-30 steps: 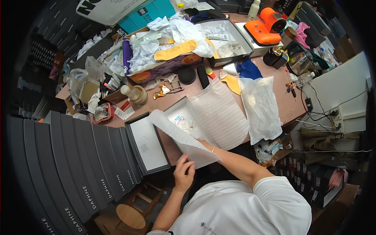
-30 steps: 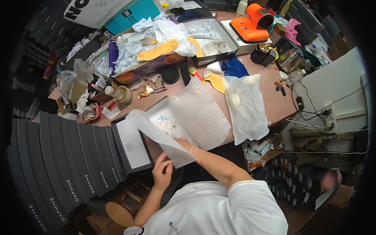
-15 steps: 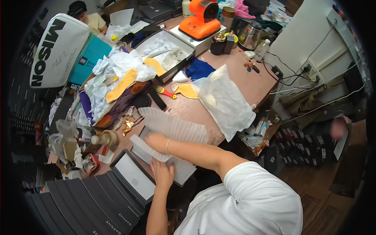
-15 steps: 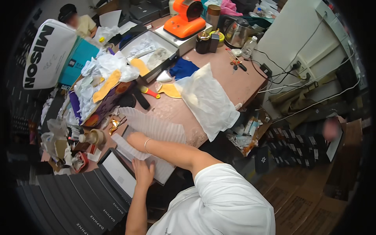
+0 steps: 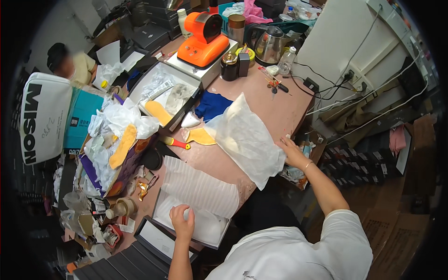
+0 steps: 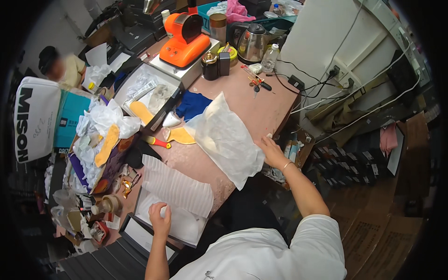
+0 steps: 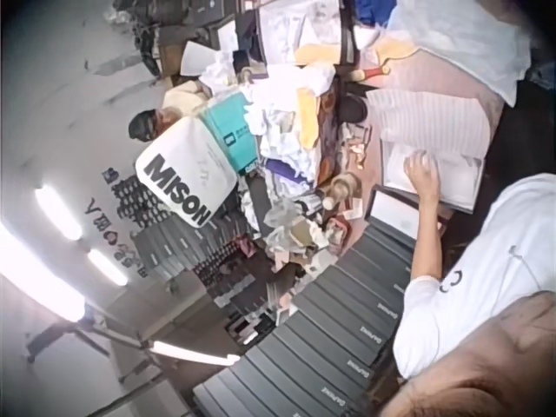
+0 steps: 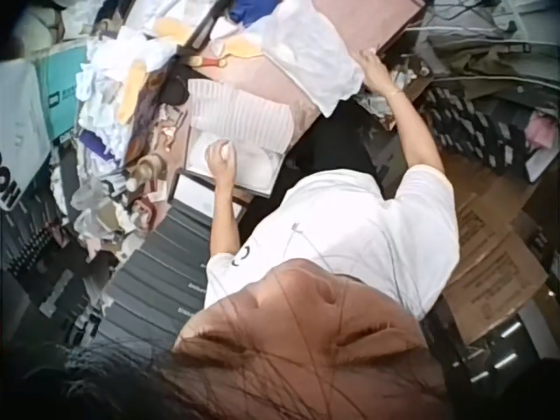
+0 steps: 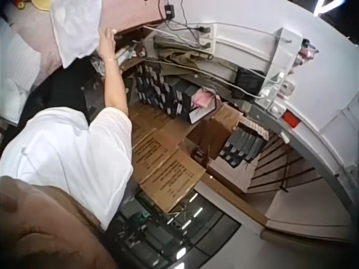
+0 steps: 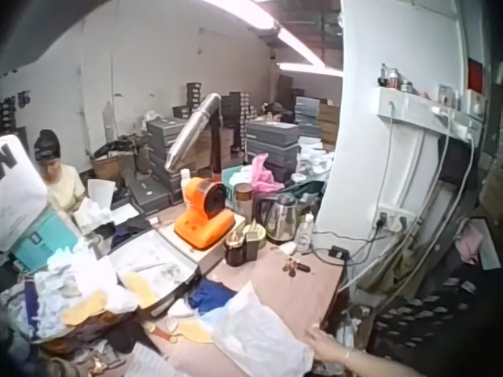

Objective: Packaging high-heeled shoes into a shoe box using tissue paper.

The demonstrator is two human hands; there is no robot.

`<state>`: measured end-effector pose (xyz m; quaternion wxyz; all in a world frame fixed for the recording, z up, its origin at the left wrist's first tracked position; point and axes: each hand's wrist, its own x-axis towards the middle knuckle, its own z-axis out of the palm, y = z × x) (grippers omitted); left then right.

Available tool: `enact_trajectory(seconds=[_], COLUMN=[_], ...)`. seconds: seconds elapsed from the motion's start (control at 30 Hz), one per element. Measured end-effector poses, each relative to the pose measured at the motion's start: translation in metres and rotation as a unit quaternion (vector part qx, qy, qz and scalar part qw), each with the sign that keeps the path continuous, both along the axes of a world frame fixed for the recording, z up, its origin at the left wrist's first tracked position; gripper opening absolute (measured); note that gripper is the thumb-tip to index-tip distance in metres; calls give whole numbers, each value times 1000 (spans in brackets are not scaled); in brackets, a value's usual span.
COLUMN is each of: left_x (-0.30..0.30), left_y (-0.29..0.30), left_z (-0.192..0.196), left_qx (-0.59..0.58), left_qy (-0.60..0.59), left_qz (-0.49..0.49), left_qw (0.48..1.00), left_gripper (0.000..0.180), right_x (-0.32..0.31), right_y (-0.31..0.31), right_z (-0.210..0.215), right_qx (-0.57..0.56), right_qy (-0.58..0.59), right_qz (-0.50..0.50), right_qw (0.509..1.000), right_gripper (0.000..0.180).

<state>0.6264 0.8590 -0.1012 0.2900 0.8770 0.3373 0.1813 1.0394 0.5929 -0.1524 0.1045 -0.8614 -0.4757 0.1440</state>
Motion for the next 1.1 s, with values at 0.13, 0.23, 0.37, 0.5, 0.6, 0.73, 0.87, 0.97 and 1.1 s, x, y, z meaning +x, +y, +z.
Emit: enact_trajectory(seconds=[0.13, 0.23, 0.37, 0.5, 0.6, 0.73, 0.87, 0.97, 1.1], left_x=[67, 130, 208, 223, 217, 208, 206, 198, 156], left_y=[-24, -63, -85, -63, -65, -70, -90, -100, -104], left_z=[67, 74, 13, -51, -13, 6, 11, 10, 69], left_qx=[-100, -194, -132, -390, -296, -256, -244, -223, -236], left_qy=[-167, -155, -146, -186, -184, -206, -167, -138, -197], left_qz=[-50, -129, -141, -73, -57, -65, -114, -148, -148], left_qw=[980, 960, 970, 899, 936, 942, 948, 954, 940], left_gripper=[16, 30, 39, 33, 19, 15, 17, 17, 19], right_x=[-16, -12, -61, -90, -90, -105, -91, -95, -104], right_y=[33, 35, 47, 82, 97, 112, 134, 144, 128], right_z=[28, 70, 47, 51, 14, 1, -25, -33, -10], right_qx=[195, 12, 139, 311, 349, 332, 264, 271, 339], right_qy=[59, 357, 490, 594, 539, 516, 375, 346, 338], right_qz=[-200, -317, -158, -157, -282, -235, -171, -179, -176], right_qw=[958, 879, 846, 726, 713, 754, 872, 880, 860], right_gripper=[31, 28, 32, 32, 32, 39, 40, 40, 41])
